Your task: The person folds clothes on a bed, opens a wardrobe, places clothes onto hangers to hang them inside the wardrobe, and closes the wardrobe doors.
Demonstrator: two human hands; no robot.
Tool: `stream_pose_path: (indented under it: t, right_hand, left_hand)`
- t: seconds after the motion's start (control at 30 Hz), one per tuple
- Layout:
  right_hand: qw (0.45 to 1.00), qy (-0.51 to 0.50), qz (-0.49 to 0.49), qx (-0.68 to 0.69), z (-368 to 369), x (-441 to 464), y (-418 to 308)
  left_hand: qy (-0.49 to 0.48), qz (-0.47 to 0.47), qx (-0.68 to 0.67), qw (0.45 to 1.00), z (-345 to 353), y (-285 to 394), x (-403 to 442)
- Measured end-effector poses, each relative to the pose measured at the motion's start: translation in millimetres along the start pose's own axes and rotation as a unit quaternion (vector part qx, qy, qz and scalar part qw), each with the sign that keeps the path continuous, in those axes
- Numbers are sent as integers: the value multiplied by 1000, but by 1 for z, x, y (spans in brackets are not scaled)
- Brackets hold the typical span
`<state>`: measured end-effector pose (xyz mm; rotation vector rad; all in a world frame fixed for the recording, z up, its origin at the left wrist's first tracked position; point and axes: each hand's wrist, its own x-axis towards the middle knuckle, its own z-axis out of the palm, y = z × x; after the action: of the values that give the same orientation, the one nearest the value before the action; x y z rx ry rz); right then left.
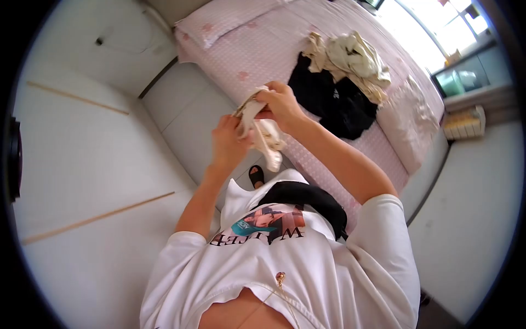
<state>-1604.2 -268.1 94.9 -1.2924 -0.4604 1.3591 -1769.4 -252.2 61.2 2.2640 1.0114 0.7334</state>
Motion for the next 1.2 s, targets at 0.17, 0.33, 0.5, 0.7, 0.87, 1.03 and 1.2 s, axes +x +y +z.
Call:
stream_pose_path:
  t: [0.17,0.33,0.5,0.7,0.87,1.03,1.2]
  right_hand:
    - [1000,-3,18,-12,-13,20,-6]
    - [991,-120,18,-55,-59,56,7]
    - [970,-145,-78,-177,-110,97,43]
    - [969,-154,-72,-180,-153,131,79]
    - [971,-101,-28,-217,-188,148,102]
    - [966,52,-217,-129,-200,123,53]
    - [932,7,-273,-239,-189,111,-5]
  left_hand:
    - [-49,28,-90,994,-16,-31,40]
    - [-122,-79,-232,962,-17,-37,84]
    - [-189,-146,-351,906,-10,2,137]
    - [-186,-154,-381,893,0,50,195]
    - [-244,-63,-332,909,17,50,211]
    - [-317,-3,-274,908,48,46,223]
    - [-371,7,-206,906,70,9,243]
